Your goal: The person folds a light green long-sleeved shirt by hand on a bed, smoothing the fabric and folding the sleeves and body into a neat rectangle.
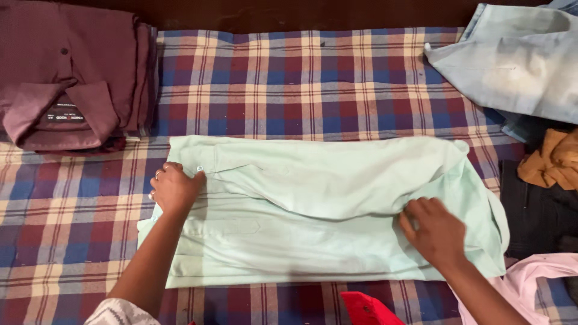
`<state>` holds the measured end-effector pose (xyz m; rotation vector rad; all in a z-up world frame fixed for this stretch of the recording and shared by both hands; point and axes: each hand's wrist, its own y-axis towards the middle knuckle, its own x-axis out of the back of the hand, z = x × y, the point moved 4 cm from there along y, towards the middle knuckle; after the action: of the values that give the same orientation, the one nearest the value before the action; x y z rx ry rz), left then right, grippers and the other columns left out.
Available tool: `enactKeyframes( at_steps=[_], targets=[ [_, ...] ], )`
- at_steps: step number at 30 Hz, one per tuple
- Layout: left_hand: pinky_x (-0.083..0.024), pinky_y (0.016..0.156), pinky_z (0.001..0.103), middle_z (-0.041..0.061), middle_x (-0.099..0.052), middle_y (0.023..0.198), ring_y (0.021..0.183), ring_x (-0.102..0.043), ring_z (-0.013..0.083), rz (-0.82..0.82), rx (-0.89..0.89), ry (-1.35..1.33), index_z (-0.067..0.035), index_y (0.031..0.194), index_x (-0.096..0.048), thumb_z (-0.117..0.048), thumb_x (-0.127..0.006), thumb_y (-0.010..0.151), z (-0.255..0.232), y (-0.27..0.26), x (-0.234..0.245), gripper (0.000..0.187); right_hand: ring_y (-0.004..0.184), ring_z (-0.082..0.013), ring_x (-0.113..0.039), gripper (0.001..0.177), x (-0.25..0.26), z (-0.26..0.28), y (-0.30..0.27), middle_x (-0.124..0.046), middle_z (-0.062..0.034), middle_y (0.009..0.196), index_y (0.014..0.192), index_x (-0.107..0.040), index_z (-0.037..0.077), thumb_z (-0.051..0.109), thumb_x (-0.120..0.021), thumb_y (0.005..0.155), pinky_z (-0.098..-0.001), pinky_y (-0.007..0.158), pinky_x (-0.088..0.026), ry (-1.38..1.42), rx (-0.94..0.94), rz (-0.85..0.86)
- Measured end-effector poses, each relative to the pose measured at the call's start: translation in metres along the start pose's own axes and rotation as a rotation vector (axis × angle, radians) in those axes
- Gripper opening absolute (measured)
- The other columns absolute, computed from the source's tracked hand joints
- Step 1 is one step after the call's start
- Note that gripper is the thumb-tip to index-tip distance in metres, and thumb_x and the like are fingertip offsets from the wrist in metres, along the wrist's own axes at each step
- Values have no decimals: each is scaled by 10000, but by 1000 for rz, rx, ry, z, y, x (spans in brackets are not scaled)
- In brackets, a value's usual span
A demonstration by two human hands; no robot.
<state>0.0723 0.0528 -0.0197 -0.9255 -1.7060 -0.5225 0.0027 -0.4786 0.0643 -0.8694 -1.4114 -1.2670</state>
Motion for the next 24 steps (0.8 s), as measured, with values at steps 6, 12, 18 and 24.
enactKeyframes(
  at_steps=[6,12,18,24],
  targets=[
    [-408,945,628,190,-652,1196,1181,-561,414,-83,-32,-233,-118,1204,-647,-449,-774,871,-1,7,25,486,788,-185,-641,131,-8,4,-13,-639,22,800,833,-641,148,278,-648,844,-382,563,-510,-72,-40,69],
    [-496,780,572,243,-702,889,836,-666,497,-115,-37,-282,-96,1350,-503,-264,-603,1038,0,-5,22,368,764,-216,-647,150,-14,7,-17,-651,14,801,875,-667,159,273,-625,787,-395,614,-541,-159,60,95],
    [-409,1011,606,294,-484,1452,1266,-504,443,-260,-240,42,-78,1526,-352,-282,-627,937,-26,-33,20,682,778,-236,-659,273,1,-10,-19,-651,-17,826,866,-652,157,428,-670,855,-412,615,-529,50,10,95],
    [-214,1174,575,146,-116,1680,1516,-156,420,162,-718,391,-309,1594,-200,-485,-321,1040,-50,-63,4,594,876,-288,-630,265,2,-55,8,-639,-135,1022,1196,-626,70,289,-602,1047,-407,738,-506,95,-91,-220]
  ],
)
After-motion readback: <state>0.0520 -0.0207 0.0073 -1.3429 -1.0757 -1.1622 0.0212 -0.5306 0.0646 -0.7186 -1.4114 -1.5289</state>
